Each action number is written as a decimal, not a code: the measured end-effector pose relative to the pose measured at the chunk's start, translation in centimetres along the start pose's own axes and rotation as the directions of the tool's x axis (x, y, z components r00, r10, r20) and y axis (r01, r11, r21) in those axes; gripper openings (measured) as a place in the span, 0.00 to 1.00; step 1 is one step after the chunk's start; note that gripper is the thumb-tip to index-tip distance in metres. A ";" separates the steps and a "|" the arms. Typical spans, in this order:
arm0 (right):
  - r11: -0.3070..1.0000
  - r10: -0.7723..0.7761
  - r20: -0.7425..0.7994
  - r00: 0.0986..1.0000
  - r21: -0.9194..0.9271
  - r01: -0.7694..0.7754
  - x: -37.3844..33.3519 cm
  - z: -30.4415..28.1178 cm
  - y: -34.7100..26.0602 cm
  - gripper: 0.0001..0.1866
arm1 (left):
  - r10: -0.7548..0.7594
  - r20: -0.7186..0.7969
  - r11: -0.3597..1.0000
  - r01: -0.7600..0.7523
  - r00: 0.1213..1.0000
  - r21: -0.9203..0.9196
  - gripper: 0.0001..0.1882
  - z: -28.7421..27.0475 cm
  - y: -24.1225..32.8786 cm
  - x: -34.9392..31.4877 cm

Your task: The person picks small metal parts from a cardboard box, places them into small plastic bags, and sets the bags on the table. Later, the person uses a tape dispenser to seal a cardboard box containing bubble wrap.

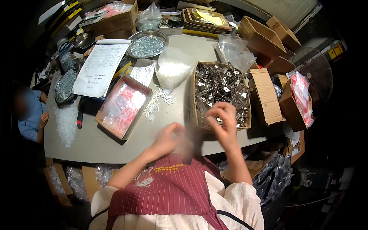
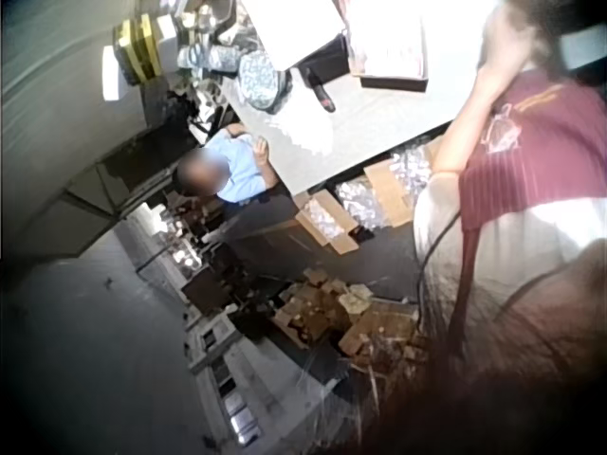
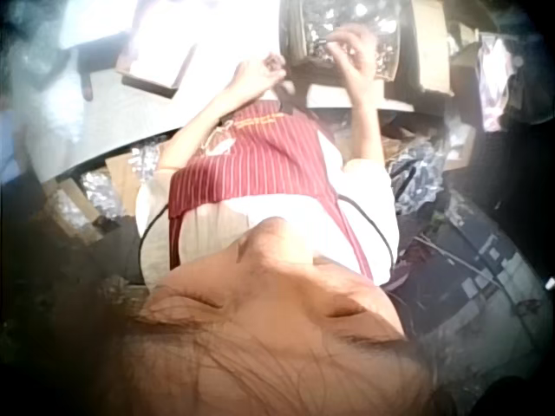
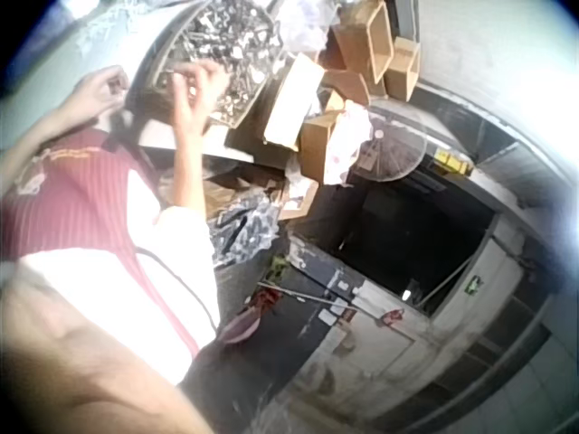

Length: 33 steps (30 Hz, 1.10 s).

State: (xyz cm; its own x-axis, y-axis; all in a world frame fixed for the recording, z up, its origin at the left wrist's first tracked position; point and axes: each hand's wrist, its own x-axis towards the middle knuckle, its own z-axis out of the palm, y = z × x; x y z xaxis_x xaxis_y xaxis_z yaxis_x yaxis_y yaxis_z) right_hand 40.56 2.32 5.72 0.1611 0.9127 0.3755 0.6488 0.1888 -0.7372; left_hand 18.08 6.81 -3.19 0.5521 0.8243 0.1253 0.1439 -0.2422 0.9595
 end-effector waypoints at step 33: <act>0.959 -0.284 0.312 0.907 0.119 0.259 0.7 6.7 -3.6 0.14 | 0.132 -0.327 0.991 -0.119 0.936 0.058 0.05 -5.5 3.3 -1.1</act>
State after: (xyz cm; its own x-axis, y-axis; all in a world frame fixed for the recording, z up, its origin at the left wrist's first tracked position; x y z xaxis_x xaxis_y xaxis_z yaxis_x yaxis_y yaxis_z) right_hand 33.38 4.73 4.84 -0.2700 0.8871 0.3745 0.5753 0.4604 -0.6760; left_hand 13.46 7.94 1.18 0.2670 0.9069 0.3260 0.1249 -0.3680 0.9214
